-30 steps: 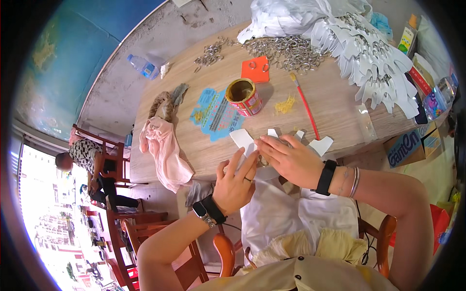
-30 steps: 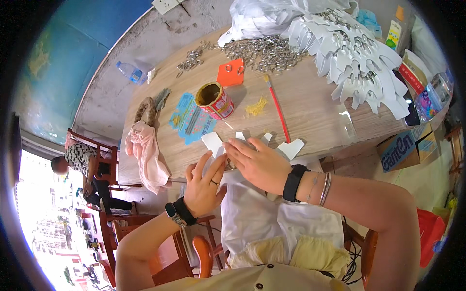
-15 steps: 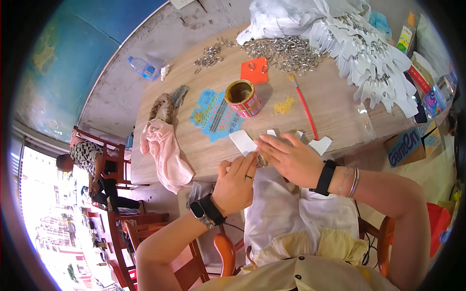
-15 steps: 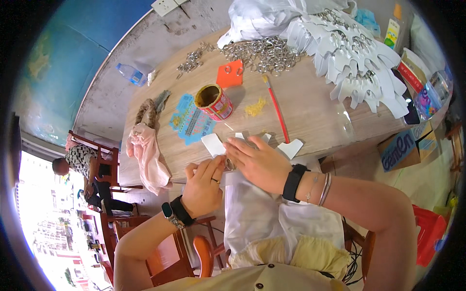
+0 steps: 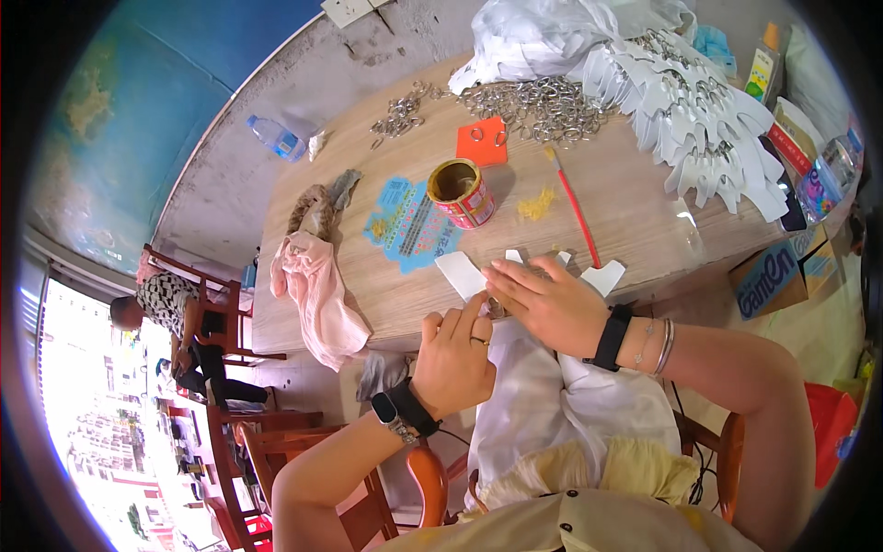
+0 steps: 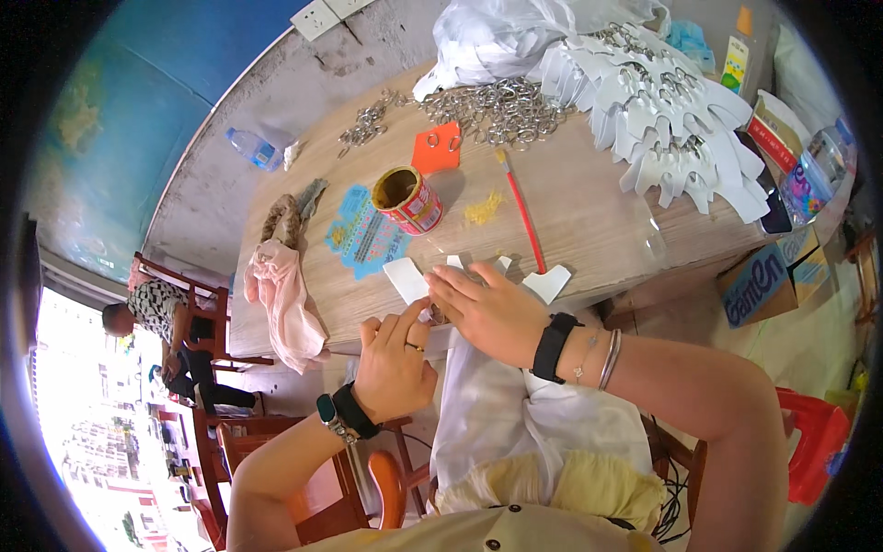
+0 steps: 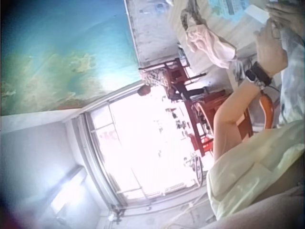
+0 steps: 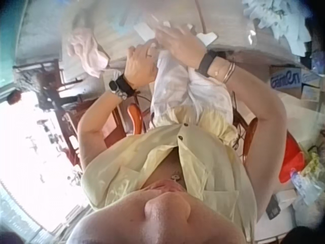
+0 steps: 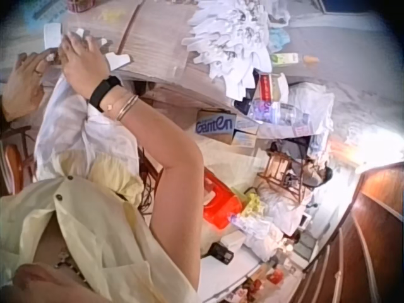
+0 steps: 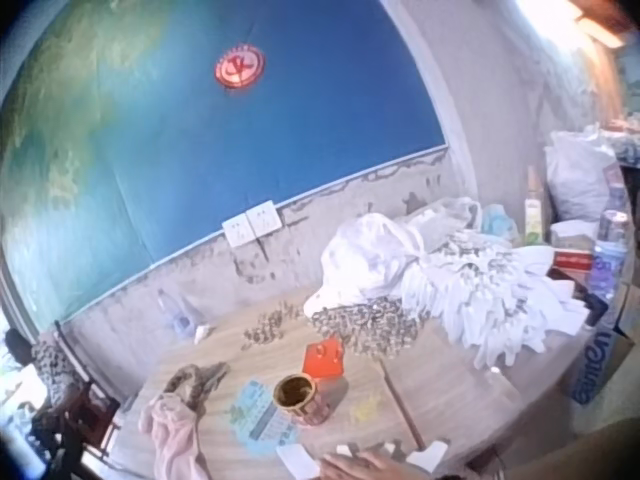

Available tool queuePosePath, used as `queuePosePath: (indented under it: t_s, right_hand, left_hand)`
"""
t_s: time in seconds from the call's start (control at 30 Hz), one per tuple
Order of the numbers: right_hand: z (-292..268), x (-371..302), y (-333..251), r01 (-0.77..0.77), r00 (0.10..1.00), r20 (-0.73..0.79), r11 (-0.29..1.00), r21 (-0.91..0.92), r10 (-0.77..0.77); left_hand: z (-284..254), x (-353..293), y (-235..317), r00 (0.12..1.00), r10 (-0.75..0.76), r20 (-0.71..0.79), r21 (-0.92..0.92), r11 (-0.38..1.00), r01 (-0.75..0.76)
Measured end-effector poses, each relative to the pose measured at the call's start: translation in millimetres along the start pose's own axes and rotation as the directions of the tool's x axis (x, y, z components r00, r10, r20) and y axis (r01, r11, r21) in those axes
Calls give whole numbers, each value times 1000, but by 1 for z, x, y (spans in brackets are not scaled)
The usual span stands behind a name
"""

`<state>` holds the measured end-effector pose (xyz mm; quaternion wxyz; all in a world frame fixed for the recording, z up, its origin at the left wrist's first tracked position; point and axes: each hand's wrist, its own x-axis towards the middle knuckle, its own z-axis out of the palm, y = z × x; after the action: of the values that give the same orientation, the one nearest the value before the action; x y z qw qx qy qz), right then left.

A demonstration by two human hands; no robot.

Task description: Applying adhesive to a shoe component with a brush.

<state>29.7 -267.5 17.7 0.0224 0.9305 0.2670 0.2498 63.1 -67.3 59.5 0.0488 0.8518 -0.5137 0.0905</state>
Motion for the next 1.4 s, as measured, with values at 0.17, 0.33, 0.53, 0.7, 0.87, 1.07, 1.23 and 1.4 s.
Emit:
queuePosePath:
  t_s: [0.17, 0.33, 0.53, 0.7, 0.87, 1.07, 1.23, 1.4]
  right_hand:
    - [2, -1, 1, -12, 1000, -10, 1000, 10, 12]
    - [1, -1, 1, -4, 1000, 7, 1000, 0, 4]
    - [2, 0, -1, 5, 1000, 6, 999, -35, -5]
    - [-1, -1, 1, 11, 999, 32, 999, -50, -9]
    - [1, 0, 0, 17, 1000, 25, 998, -55, -15]
    - [-1, 0, 2, 18, 999, 40, 999, -47, -16]
    - [1, 0, 0, 23, 998, 51, 999, -48, -21]
    - [-2, 1, 2, 25, 998, 65, 999, -45, -22]
  left_hand:
    - [1, 1, 1, 1000, -10, -27, -43, 999, 9]
    - [10, -7, 5, 994, -90, -54, -130, 988, 82]
    - [18, -17, 12, 983, -165, -83, -152, 977, 151]
    - [26, -17, 13, 982, -184, -53, -133, 975, 175]
    - [22, -14, 12, 989, -133, -67, -94, 988, 126]
    - [20, -10, 11, 989, -123, -81, -87, 989, 116]
    - [25, -10, 11, 985, -124, -123, -91, 989, 113]
    - [26, -13, 15, 987, -140, -85, -98, 987, 131]
